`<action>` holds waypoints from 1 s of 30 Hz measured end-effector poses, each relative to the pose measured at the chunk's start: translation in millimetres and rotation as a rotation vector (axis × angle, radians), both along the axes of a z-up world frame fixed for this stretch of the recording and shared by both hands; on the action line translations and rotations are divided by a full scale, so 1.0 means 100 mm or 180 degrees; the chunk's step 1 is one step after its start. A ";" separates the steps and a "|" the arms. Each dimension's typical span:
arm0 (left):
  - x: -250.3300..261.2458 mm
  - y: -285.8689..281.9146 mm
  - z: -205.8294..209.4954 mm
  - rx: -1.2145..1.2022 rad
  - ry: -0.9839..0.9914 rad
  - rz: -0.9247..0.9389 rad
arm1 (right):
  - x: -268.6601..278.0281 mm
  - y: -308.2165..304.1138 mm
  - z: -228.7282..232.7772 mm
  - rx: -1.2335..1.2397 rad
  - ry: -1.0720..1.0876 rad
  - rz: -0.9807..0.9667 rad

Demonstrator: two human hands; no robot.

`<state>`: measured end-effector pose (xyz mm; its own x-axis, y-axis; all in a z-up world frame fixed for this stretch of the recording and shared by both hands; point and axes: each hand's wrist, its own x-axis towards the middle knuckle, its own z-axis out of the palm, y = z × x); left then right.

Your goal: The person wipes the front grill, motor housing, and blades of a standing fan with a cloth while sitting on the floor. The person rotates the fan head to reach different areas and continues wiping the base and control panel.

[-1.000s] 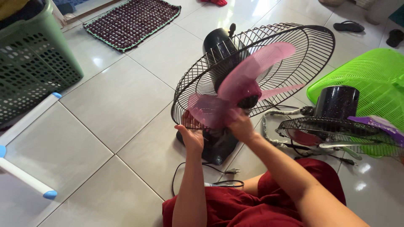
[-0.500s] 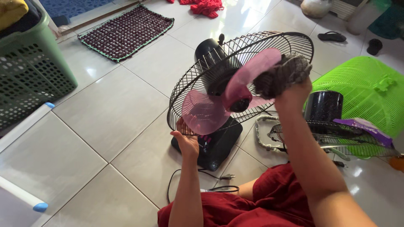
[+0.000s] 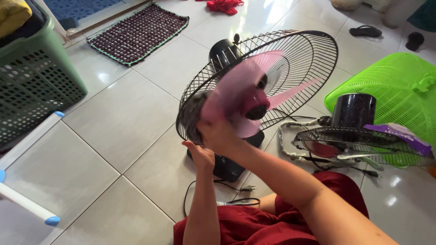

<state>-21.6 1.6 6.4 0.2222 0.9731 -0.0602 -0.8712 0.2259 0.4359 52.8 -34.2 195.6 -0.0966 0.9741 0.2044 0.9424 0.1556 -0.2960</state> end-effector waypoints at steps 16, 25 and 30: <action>0.08 0.06 0.02 0.0470 -0.0276 0.0095 | 1.92 -0.64 -0.80 0.1257 -0.0314 -0.0012; 0.08 0.03 0.12 0.0456 -0.0274 0.0086 | 2.27 -0.62 0.85 0.3902 0.4480 -0.0501; 0.05 0.00 0.19 0.0532 -0.0090 0.0150 | 1.33 -0.29 1.11 0.3817 0.3737 -0.0627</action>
<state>-16.8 1.6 25.4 0.1755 0.9784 0.1088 -0.8915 0.1111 0.4392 185.8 -62.7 306.8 0.7293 0.2057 0.6525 0.3461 0.7117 -0.6113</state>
